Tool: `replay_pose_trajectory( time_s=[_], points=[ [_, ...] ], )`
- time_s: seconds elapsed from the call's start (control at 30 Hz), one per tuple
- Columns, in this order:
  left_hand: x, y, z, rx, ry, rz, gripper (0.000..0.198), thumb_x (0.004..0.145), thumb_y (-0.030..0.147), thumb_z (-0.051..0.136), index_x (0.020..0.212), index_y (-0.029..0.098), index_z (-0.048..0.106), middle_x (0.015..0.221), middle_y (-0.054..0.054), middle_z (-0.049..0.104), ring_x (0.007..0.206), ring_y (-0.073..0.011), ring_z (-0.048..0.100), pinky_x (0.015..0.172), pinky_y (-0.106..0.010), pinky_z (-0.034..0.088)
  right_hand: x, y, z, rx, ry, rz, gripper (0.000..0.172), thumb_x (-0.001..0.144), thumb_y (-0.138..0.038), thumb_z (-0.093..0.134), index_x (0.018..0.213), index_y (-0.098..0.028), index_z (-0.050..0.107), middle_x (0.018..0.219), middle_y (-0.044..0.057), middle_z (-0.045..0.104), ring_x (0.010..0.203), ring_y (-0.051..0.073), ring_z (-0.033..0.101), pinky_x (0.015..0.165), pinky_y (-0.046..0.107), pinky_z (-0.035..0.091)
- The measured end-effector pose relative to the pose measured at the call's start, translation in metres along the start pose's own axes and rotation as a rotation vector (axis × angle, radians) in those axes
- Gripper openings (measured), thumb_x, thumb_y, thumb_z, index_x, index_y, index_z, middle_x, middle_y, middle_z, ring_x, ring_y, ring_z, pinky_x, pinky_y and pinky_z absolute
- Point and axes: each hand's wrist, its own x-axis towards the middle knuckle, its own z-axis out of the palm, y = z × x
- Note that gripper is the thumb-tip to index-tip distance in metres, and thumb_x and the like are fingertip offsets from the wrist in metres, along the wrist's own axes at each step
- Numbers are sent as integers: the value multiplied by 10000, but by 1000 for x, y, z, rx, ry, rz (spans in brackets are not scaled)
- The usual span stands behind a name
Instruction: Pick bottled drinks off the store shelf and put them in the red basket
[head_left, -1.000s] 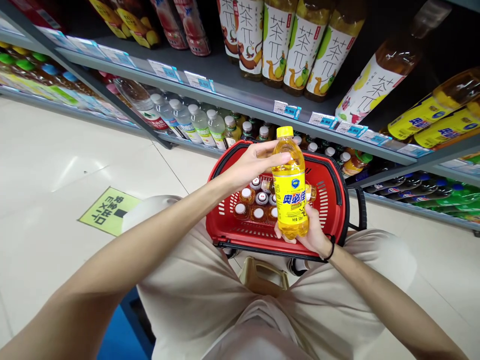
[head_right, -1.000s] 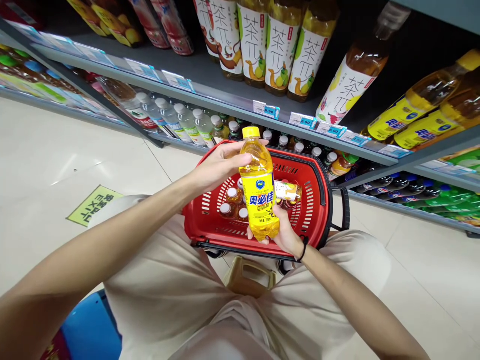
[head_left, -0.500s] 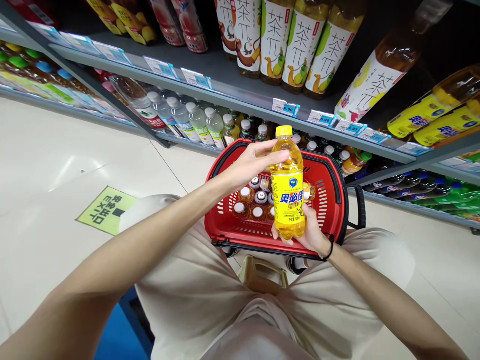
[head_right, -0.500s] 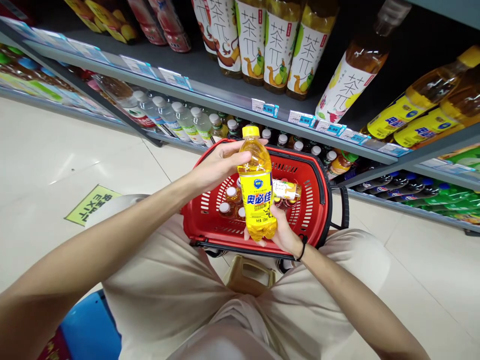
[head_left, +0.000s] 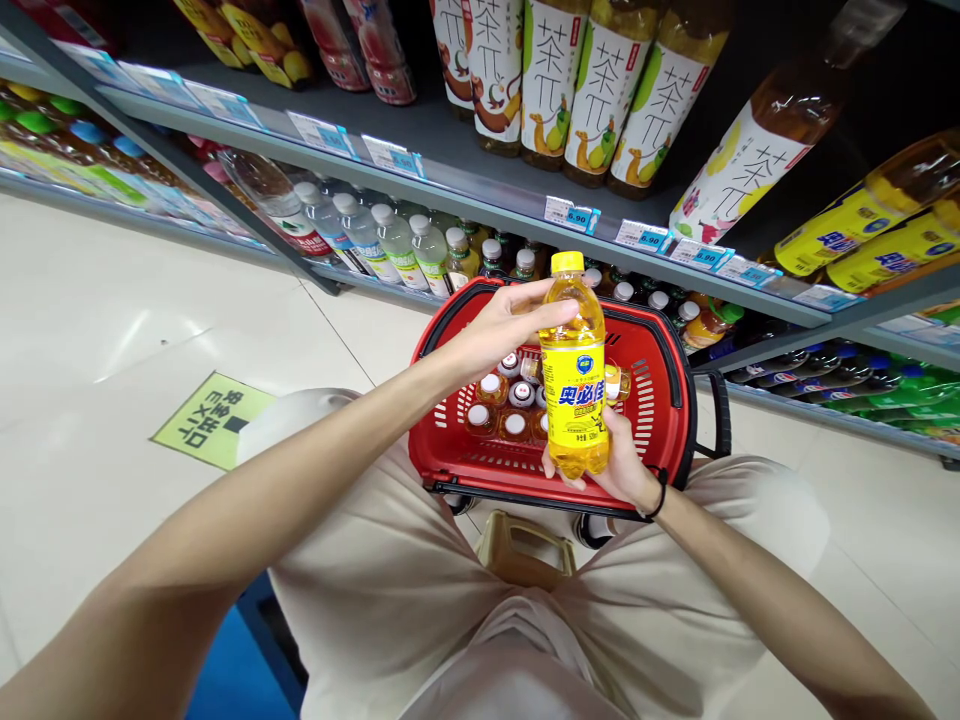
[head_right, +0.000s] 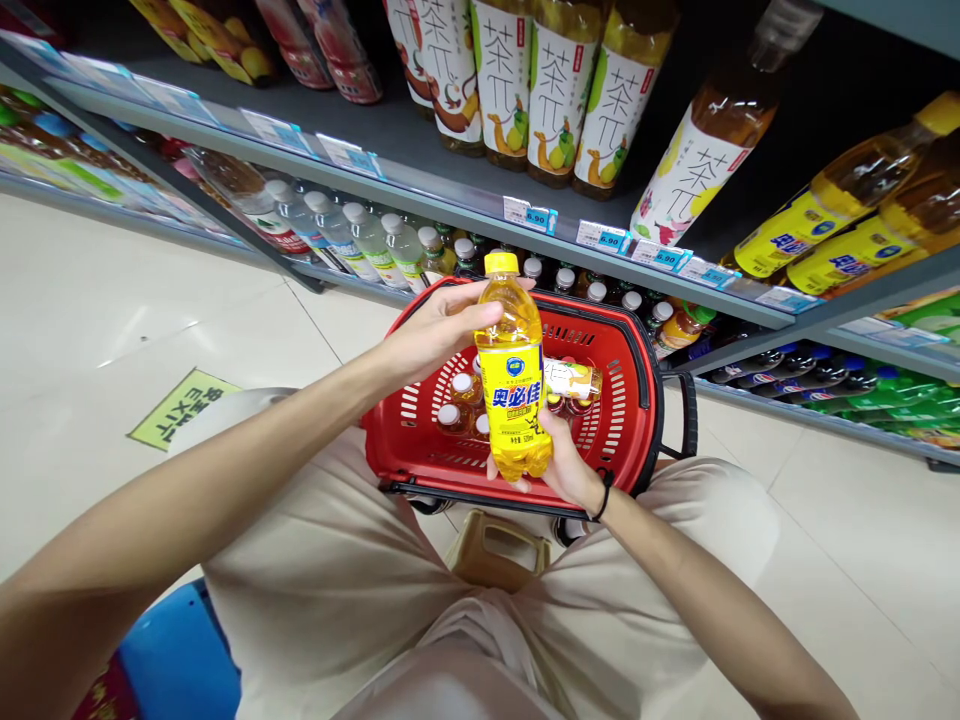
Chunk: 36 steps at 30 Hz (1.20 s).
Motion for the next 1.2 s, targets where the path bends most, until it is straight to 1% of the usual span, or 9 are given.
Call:
replay_pose_trajectory(
  time_s=[0.17, 0.3, 0.37, 0.5, 0.6, 0.73, 0.87, 0.97, 1.2],
  points=[
    [1, -2, 1, 0, 16, -18, 470, 860, 473, 810, 1256, 224, 760, 1301, -102, 731, 1160, -252, 707, 1050, -396, 525, 1, -5, 3, 17, -8, -2, 746, 898, -814, 487, 1122, -123, 662, 724, 82, 726, 408, 130, 509, 405, 236, 356],
    [2, -2, 6, -34, 178, -49, 468, 869, 500, 792, 1189, 162, 741, 1223, -119, 748, 1087, -234, 721, 1035, -401, 527, 2, -14, 0, 139, -79, 115, 776, 906, -860, 381, 1022, -142, 651, 645, 65, 708, 344, 121, 455, 341, 223, 303],
    [3, -1, 8, -100, 194, -58, 467, 892, 530, 755, 1157, 147, 726, 1201, -129, 752, 1086, -241, 717, 1024, -412, 536, 1, -18, -4, 202, -132, 174, 802, 905, -882, 309, 1000, -155, 635, 584, 42, 672, 312, 123, 416, 309, 224, 265],
    [3, -1, 10, -181, 158, -65, 454, 897, 519, 746, 1168, 156, 710, 1251, -129, 741, 1156, -268, 694, 1016, -421, 545, 2, -19, -10, 255, -208, 74, 736, 869, -875, 399, 943, -177, 621, 518, -11, 590, 308, 115, 363, 322, 231, 264],
    [4, -2, 7, -151, 210, -65, 454, 874, 492, 786, 1176, 161, 711, 1274, -120, 734, 1132, -248, 704, 987, -387, 555, 5, -21, -9, 200, -139, -1, 707, 855, -825, 492, 915, -141, 660, 555, 3, 585, 378, 123, 416, 390, 249, 327],
    [5, 0, 0, -96, 263, -23, 454, 860, 493, 804, 1168, 169, 723, 1214, -100, 761, 1063, -208, 722, 956, -343, 560, 12, -25, -3, 135, 89, 8, 616, 952, -694, 445, 1026, -126, 672, 680, 75, 689, 470, 172, 543, 435, 270, 407],
    [7, 2, -3, -52, 310, 19, 524, 807, 510, 850, 1190, 179, 714, 1159, -96, 779, 1044, -221, 737, 958, -369, 567, 16, -27, 0, 114, 261, -21, 559, 981, -641, 427, 1056, -142, 665, 754, 101, 734, 486, 189, 588, 417, 274, 430],
    [8, 1, -2, -32, 307, 58, 573, 774, 515, 877, 1189, 162, 699, 1164, -112, 774, 1071, -242, 742, 994, -393, 559, 15, -27, 0, 111, 302, -48, 574, 968, -660, 444, 1012, -139, 681, 711, 87, 717, 459, 180, 581, 406, 264, 413],
    [8, -3, 2, -12, 313, 50, 647, 763, 523, 880, 1225, 129, 659, 1243, -150, 749, 1160, -275, 720, 1038, -394, 548, 12, -24, -2, 100, 273, -25, 576, 944, -660, 453, 980, -138, 692, 720, 92, 717, 458, 173, 563, 417, 269, 409]
  ],
)
